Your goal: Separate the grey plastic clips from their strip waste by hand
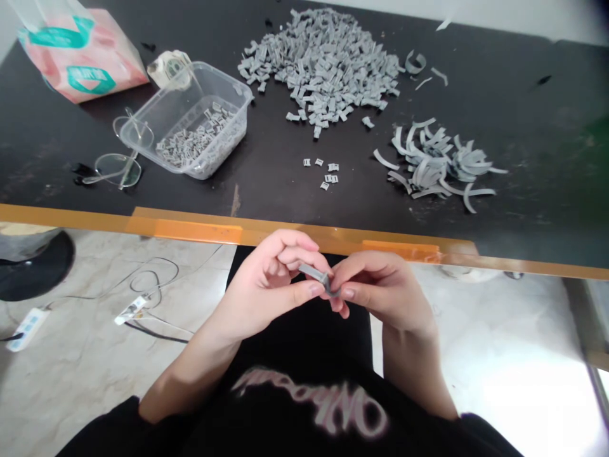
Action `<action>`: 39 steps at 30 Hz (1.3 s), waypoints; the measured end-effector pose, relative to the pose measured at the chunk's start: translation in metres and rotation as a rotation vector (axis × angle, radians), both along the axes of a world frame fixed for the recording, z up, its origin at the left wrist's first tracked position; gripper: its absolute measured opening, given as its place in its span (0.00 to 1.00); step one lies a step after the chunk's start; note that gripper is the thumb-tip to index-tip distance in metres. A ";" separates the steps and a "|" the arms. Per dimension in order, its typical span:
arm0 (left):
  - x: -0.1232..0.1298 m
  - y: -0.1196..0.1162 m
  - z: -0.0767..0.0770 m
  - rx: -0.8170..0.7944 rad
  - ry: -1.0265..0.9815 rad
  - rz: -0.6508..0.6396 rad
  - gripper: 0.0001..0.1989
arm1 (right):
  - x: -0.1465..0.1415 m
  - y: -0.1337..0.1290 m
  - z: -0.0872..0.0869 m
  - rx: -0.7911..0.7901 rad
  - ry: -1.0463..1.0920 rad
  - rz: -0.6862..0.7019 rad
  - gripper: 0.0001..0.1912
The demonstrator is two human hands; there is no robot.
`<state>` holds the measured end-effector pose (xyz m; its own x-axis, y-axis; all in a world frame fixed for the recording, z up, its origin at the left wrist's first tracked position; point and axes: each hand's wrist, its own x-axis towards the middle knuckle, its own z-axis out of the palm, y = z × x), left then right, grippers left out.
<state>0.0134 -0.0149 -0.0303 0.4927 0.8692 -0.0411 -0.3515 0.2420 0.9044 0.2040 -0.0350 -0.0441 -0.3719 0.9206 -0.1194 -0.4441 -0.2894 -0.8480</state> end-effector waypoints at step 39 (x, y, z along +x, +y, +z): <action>-0.009 -0.002 -0.003 0.709 0.945 0.065 0.12 | -0.023 -0.006 -0.002 0.225 -0.715 -0.268 0.09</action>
